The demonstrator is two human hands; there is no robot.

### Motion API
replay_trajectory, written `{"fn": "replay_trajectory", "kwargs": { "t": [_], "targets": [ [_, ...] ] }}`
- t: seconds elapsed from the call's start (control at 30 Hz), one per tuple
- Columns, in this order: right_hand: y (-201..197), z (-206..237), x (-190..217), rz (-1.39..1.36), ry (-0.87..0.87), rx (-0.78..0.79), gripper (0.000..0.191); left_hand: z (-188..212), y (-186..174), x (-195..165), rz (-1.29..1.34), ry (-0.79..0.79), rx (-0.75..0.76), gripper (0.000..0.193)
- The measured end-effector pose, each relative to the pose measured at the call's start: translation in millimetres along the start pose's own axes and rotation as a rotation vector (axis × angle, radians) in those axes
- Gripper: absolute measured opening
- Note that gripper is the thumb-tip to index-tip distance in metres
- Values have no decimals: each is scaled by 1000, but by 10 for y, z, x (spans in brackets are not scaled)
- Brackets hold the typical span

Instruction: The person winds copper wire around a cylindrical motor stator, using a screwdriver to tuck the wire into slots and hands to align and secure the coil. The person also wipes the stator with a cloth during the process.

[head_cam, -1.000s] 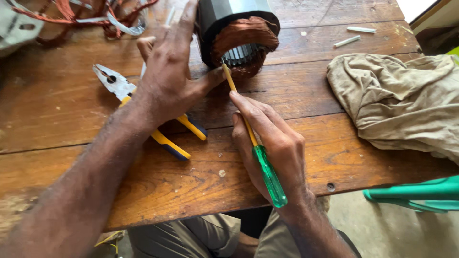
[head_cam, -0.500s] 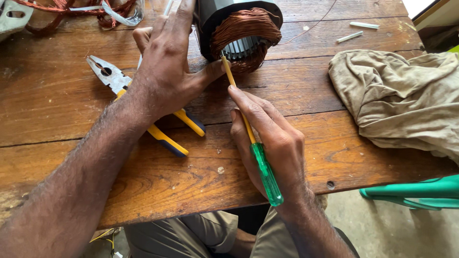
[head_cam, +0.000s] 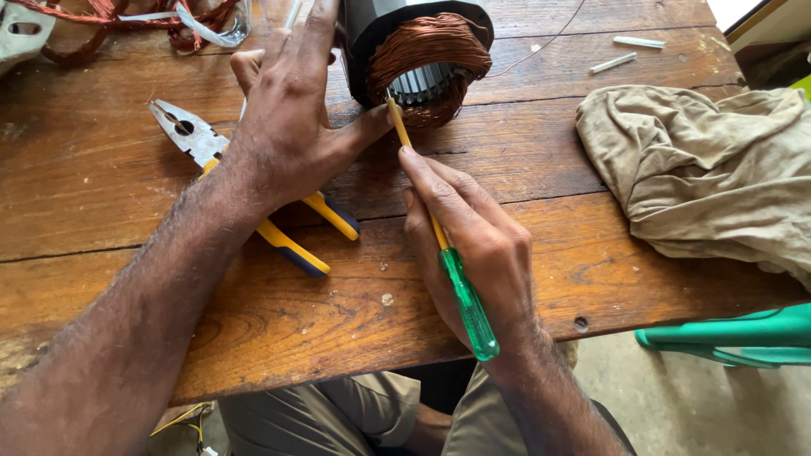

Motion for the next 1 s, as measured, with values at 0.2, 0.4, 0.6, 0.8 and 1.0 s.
{"fn": "replay_trajectory", "kwargs": {
  "t": [0.2,0.4,0.6,0.8,1.0],
  "targets": [
    [24,-9,-22,13,-24,5,38,-6,14,23,-47,-4,-15,97],
    [56,-31,-28,55,-73,24,41,-15,19,40,-75,1,-33,98],
    [87,-79,-56,54,-47,29,39,-9,6,45,-39,16,-24,94],
    [66,-69,-73,-53,-25,1,35,-21,-47,-19,-9,-40,27,100],
    [14,-1,-41,-152,106,-168,22,-44,-81,0,242,-157,118,100]
  ]
}}
Point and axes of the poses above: each hand's wrist, its own z-axis away from the middle knuckle, its own y-axis out of the palm, x = y × z, the point moved 1 cm from there along -z, towards the middle knuckle, and after that the axes turned 8 degrees about x, right-handed, at the moved point
